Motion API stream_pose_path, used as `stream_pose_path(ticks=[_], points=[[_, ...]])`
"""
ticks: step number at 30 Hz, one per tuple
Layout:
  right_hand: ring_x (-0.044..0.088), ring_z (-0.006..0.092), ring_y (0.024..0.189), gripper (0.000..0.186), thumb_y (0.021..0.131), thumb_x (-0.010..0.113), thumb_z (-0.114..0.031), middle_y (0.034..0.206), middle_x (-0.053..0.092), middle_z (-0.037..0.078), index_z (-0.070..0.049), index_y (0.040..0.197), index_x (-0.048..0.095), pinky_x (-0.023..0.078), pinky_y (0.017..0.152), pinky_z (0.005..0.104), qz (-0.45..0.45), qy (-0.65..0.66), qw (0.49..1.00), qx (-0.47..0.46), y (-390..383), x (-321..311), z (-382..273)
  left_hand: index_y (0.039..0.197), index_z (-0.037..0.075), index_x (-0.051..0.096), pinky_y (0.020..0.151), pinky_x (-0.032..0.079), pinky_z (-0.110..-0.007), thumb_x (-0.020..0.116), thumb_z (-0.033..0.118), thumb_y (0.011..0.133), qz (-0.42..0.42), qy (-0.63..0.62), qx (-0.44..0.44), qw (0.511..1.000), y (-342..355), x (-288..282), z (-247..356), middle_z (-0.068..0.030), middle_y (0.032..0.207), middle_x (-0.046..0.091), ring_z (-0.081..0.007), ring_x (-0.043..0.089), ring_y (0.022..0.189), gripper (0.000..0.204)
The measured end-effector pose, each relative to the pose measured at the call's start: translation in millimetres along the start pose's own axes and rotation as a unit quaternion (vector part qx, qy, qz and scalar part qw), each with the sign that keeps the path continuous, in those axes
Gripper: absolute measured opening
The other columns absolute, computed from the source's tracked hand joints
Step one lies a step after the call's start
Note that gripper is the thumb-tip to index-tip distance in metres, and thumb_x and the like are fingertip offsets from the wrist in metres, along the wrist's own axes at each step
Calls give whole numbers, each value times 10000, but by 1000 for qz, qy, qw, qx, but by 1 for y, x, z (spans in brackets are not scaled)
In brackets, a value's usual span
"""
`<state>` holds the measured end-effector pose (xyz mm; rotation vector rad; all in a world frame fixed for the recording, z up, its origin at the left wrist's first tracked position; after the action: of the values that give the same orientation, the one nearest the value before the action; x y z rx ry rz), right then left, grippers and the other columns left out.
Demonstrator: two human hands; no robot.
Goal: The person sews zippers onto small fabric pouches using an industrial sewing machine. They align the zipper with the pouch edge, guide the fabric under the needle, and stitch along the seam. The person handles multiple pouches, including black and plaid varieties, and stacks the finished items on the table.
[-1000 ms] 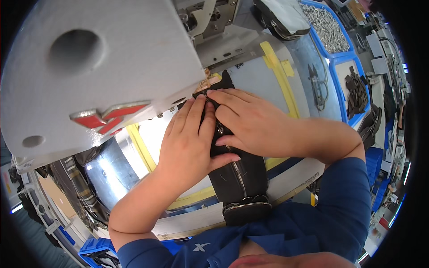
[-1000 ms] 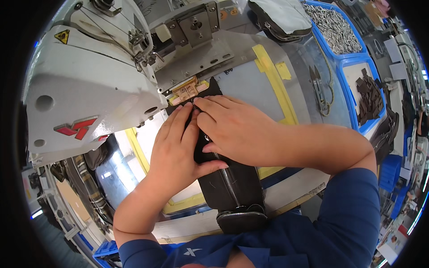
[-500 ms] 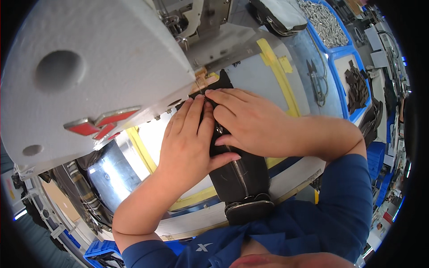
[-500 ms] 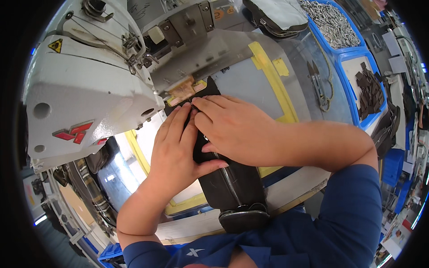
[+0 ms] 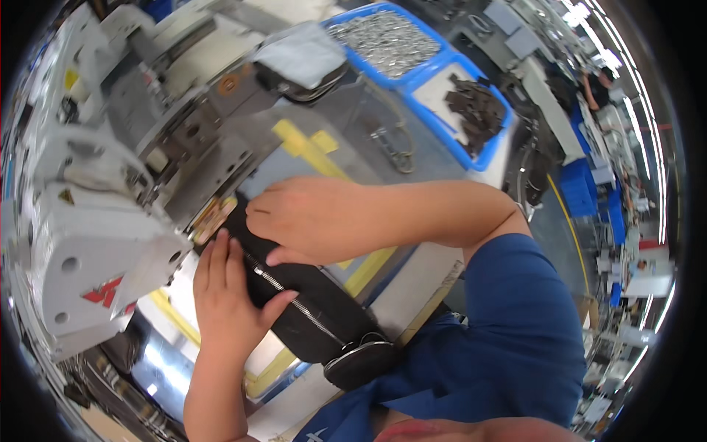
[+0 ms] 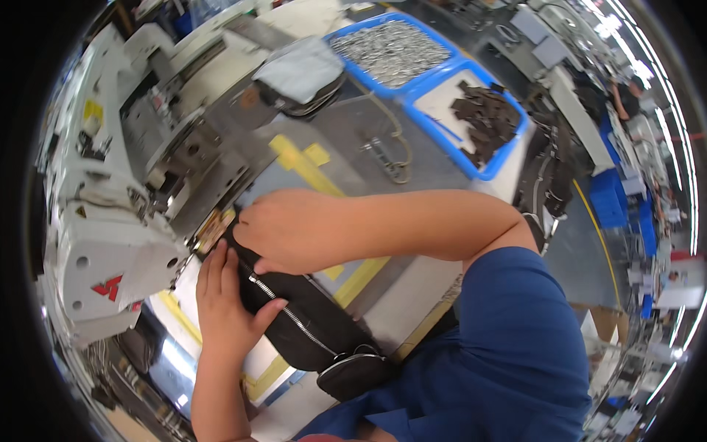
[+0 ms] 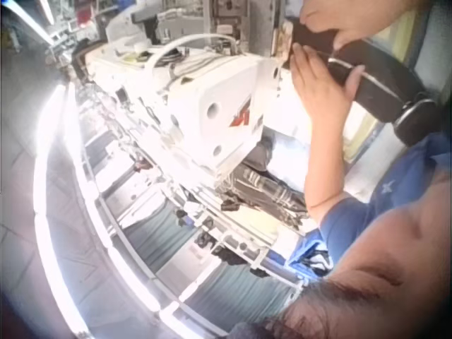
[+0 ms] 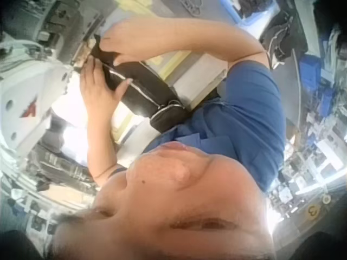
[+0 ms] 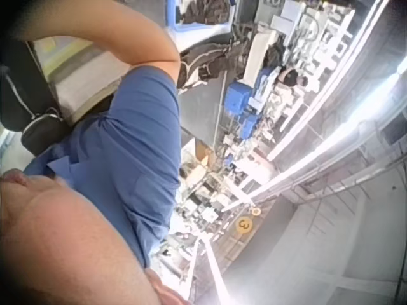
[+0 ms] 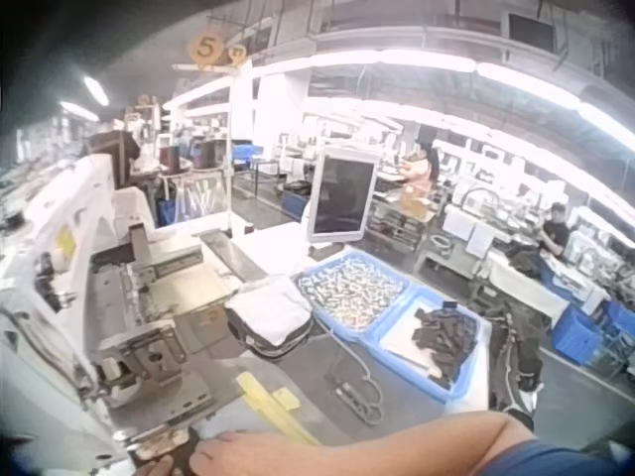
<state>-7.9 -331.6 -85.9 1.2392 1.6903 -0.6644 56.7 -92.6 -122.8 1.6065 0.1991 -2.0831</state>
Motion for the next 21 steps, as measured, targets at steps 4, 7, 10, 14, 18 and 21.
stream_pose_path(ticks=[4,7,10,14,18,21], points=[[699,361,1069,326,978,725,-349,1117,729,155,-30,1046,722,552,941,460,105,-61,982,148,-30,-33,32,1456,-88,526,1209,384,-538,940,449,700,-13,-7,-17,1000,-1,1,3,-261,1580,504,-483,477,1434,1016],[721,364,982,299,968,731,-333,998,759,153,-36,982,768,564,879,458,177,-76,936,295,-74,-67,93,1445,-100,537,1202,391,-540,943,454,705,-5,-2,-15,1000,-1,2,3,-275,1562,515,-486,486,1421,1010],[751,372,982,343,892,764,-395,1003,788,177,-61,962,796,593,881,475,176,-140,871,436,-156,-97,160,1438,-107,544,1197,396,-540,941,463,711,3,-8,2,1000,1,2,4,-285,1549,523,-485,493,1412,1005],[761,344,967,302,833,842,-319,990,793,178,-63,992,822,593,868,430,136,-213,827,503,-225,-105,197,1458,-98,517,1218,378,-533,950,383,702,1,-15,-3,1000,-1,3,3,-277,1574,503,-479,472,1440,995],[763,335,956,284,775,890,-205,991,790,176,-38,993,818,589,869,411,164,-133,825,523,-233,-101,203,1433,-117,547,1192,397,-528,935,472,722,12,0,9,1000,0,3,4,-293,1547,524,-480,499,1410,1001],[757,347,985,293,800,870,-225,1019,789,180,-37,1017,811,582,898,420,188,-183,830,492,-217,-102,196,1434,-116,550,1186,402,-524,911,512,739,19,3,17,1000,-2,4,1,-294,1535,538,-479,507,1403,1004]])
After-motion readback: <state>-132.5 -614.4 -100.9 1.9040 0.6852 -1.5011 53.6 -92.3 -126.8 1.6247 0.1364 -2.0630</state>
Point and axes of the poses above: each hand's wrist, its own y-axis towards the middle knuckle, its own x-axis out of the palm, z = x × y, the point moved 1 cm from there along y, towards the middle knuckle
